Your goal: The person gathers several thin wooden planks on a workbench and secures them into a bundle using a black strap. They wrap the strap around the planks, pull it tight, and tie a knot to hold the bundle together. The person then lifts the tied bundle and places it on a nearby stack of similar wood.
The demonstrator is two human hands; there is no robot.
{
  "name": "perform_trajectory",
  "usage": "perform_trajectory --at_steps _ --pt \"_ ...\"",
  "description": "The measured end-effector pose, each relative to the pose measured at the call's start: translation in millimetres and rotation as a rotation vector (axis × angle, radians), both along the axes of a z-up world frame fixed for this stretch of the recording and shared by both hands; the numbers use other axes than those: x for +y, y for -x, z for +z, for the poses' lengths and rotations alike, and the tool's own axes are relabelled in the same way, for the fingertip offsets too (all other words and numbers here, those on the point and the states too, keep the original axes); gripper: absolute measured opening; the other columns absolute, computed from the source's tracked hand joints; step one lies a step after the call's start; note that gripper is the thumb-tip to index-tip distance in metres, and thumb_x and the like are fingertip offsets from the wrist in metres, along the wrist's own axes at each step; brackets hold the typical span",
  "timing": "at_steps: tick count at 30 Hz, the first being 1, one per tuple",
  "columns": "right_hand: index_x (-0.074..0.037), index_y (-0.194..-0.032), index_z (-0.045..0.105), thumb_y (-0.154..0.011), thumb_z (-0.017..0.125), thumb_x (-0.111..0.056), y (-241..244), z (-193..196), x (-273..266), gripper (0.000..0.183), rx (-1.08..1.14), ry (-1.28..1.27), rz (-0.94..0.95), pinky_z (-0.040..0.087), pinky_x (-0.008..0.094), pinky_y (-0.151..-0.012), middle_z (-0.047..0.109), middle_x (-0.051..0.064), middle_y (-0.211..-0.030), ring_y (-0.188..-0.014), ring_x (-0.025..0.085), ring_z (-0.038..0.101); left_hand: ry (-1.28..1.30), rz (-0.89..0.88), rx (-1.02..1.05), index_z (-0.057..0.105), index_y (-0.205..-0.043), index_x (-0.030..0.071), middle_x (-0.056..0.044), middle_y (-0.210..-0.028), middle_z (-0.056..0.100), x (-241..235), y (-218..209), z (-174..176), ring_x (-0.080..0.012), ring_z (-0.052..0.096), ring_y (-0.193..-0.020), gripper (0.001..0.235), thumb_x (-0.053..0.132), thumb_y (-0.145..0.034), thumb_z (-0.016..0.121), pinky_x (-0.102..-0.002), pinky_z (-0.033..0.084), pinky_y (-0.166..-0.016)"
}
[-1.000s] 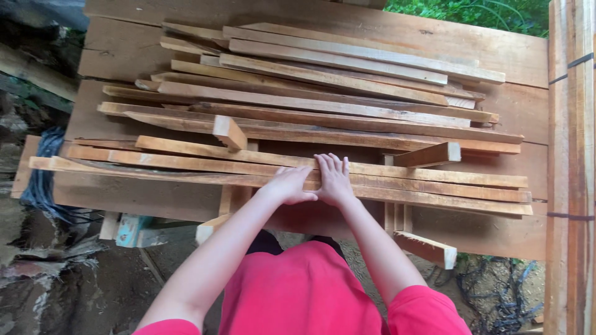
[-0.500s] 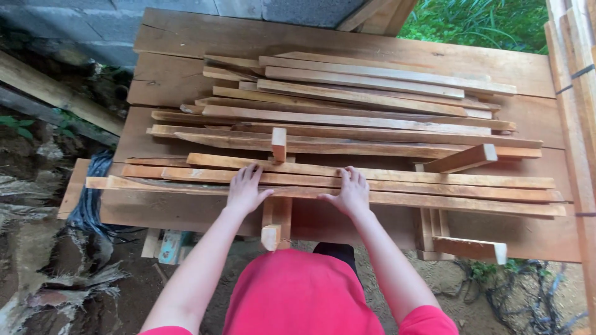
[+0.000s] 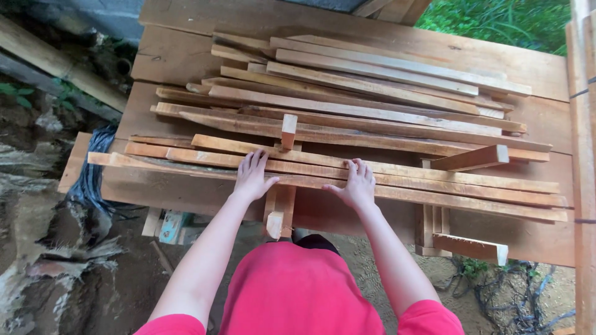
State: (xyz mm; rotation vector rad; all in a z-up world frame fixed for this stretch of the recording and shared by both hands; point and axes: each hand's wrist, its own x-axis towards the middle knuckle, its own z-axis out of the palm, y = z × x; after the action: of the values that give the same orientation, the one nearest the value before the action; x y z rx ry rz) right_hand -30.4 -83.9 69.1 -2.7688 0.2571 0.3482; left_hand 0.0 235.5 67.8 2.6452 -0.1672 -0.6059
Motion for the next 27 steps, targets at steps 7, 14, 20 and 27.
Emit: perform_trajectory --at_steps 7,14,20,27 --pt "-0.026 -0.146 0.045 -0.059 0.087 -0.069 2 0 0 0.106 0.033 0.0 0.024 0.034 0.056 -0.118 0.036 0.002 -0.149 -0.144 0.037 0.032 0.016 0.051 0.062 0.03 -0.16 0.017 -0.006 -0.168 0.017 0 0 -2 -0.0319 0.011 -0.156 0.088 0.053 -0.09 0.071 -0.054 0.01 -0.129" --pt "-0.024 -0.149 0.043 -0.065 0.081 -0.074 6 3 1 0.105 0.005 0.017 0.057 0.032 0.057 -0.119 0.035 0.003 -0.15 -0.144 0.038 0.031 0.051 0.08 0.032 0.031 -0.159 0.016 -0.005 -0.168 0.018 -3 0 -7 -0.0314 0.012 -0.155 0.087 0.048 -0.09 0.073 -0.054 0.008 -0.129" --pt "-0.024 -0.153 0.041 -0.071 0.077 -0.074 10 8 4 0.103 -0.028 0.034 0.075 0.033 0.058 -0.119 0.035 0.005 -0.153 -0.145 0.038 0.03 0.074 0.094 -0.009 0.033 -0.158 0.016 -0.004 -0.169 0.018 -3 -1 -15 -0.0307 0.012 -0.156 0.088 0.049 -0.088 0.074 -0.054 0.008 -0.129" --pt "-0.021 -0.152 0.047 -0.071 0.079 -0.071 4 9 10 0.1 0.013 0.12 0.082 0.038 0.057 -0.116 0.041 0.006 -0.152 -0.143 0.039 0.04 0.115 0.012 -0.167 0.038 -0.157 0.013 -0.012 -0.166 0.03 8 10 -11 -0.0359 0.026 -0.153 0.081 0.049 -0.092 0.071 -0.057 0.02 -0.126"
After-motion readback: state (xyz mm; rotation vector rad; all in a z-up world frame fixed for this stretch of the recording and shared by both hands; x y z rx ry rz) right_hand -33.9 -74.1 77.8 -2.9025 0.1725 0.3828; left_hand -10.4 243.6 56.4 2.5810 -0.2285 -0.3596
